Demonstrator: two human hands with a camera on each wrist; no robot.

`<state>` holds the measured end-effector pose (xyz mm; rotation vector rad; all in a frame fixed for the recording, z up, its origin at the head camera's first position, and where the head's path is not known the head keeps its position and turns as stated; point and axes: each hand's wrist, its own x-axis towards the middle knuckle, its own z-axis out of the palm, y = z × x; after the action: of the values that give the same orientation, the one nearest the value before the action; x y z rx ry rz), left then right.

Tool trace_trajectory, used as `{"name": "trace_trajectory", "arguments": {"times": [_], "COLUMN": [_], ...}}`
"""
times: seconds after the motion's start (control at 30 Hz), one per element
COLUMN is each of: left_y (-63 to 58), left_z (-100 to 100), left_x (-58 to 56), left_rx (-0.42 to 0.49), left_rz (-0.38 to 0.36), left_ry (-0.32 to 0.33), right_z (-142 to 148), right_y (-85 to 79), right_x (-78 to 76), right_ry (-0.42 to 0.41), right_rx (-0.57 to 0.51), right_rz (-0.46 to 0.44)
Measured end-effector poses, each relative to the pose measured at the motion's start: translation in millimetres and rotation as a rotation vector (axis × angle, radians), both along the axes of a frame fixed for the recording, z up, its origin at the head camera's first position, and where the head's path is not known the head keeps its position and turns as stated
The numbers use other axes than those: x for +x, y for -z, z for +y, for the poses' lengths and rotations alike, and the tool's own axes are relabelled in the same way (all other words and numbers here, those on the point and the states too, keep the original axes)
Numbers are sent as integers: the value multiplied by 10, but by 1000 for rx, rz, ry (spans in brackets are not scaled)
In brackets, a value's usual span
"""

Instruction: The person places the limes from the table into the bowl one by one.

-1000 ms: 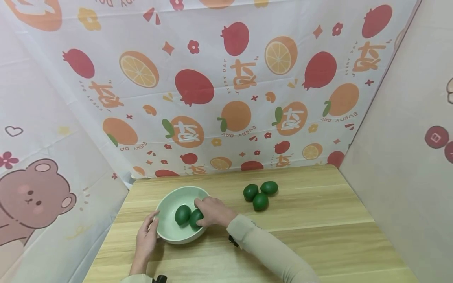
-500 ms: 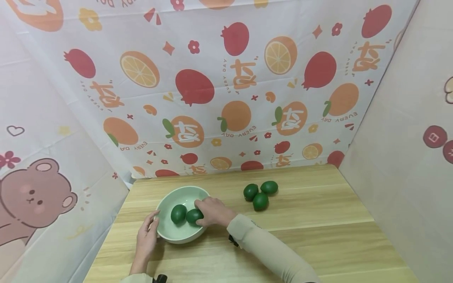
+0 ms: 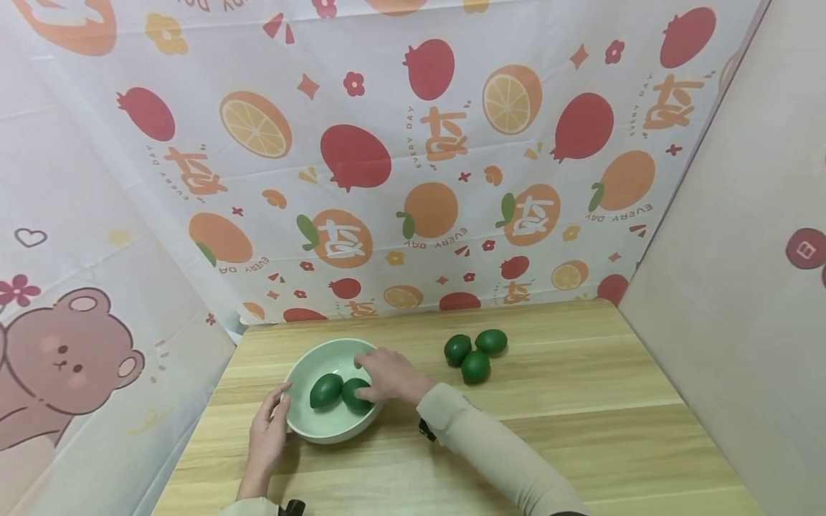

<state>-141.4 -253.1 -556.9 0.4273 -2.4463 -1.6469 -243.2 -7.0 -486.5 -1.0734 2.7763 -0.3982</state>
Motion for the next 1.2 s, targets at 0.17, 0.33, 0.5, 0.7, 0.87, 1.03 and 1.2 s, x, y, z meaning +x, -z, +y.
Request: {"name": "trace_trajectory", "arguments": {"times": [0.17, 0.33, 0.5, 0.7, 0.87, 1.03, 1.2], "left_y": [13, 11, -3, -14, -8, 4, 14], "left_z": [3, -3, -14, -42, -43, -39, -40], "left_x": [-6, -21, -40, -74, -69, -69, -74], "left_rx": [-7, -18, -36, -23, -16, -19, -25], "left_rz": [10, 2, -7, -23, -25, -22, -22], "left_ry": [-6, -5, -7, 6, 6, 3, -1], "right_z": [43, 92, 155, 249, 353, 466, 590], "right_y": [-125, -230, -342, -471, -549, -614, -670], "right_x": [-3, -42, -99, -168, -216, -259, -283], "right_ry": [10, 14, 20, 34, 19, 36, 66], "right_rx": [-24, -46, -78, -104, -137, -163, -189], "right_rz": [17, 30, 25, 15, 60, 81, 75]}}
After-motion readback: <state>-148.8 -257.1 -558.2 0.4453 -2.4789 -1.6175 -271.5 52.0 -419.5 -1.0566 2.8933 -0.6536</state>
